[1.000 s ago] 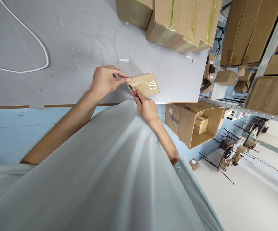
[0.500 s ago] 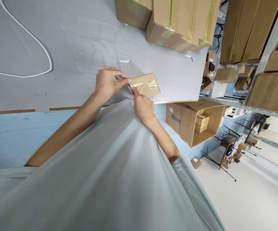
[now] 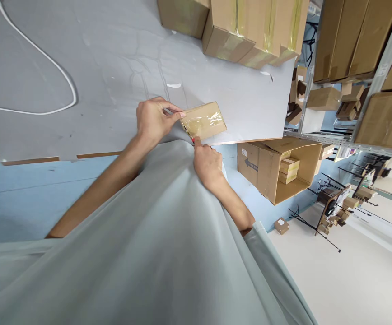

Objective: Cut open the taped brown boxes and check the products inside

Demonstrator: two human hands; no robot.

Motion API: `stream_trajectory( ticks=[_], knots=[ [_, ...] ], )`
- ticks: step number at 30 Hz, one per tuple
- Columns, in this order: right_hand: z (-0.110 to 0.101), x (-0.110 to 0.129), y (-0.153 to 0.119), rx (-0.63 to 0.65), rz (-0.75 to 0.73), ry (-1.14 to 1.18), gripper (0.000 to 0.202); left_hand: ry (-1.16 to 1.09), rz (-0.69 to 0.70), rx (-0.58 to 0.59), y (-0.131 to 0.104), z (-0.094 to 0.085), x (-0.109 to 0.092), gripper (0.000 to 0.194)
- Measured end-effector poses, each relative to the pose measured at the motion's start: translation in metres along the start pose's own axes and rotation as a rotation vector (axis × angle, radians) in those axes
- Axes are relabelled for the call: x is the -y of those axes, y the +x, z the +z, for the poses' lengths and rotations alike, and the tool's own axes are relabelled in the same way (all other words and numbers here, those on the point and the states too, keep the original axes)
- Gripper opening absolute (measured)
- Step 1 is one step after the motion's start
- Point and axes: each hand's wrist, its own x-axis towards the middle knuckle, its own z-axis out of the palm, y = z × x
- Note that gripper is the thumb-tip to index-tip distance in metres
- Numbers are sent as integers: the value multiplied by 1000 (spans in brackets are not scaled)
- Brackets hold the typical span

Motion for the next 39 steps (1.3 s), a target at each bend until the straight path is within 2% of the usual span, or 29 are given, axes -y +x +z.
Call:
stream_trajectory(
  ticks=[5, 8, 11, 14, 16, 19, 22, 24, 27, 32, 39],
  knots=[
    [1, -1, -2, 11, -38, -9, 54, 14, 0, -21, -1, 2, 2, 44],
    [-4, -6, -16, 7, -23, 29, 56, 10, -8, -67, -1, 3, 4, 35],
    [-10, -23, -35, -16, 35, 94, 57, 37, 21, -82, -1, 3, 3, 20],
    [-10, -51, -41, -86, 87, 160, 58, 144, 180, -100, -3, 11, -7, 33],
    [-8, -71, -35, -143, 123, 183, 57, 202, 336, -91, -6, 25, -19, 39],
    [-8, -96, -20, -206, 145, 195, 56, 246, 500, -10, -9, 55, -35, 34],
    [-13, -111, -7, -240, 113, 200, 55, 275, 516, 52, -7, 80, -36, 40],
    [-19, -115, 4, -243, 79, 202, 56, 285, 482, 70, -5, 89, -30, 50],
    [-27, -115, 22, -217, 26, 205, 56, 285, 455, 56, -2, 93, -19, 53],
    [-38, -112, 53, -169, -55, 196, 57, 288, 467, 12, 0, 94, -11, 41],
    [-39, -107, 66, -133, -76, 142, 58, 282, 462, 9, 3, 94, -8, 34]
  ],
)
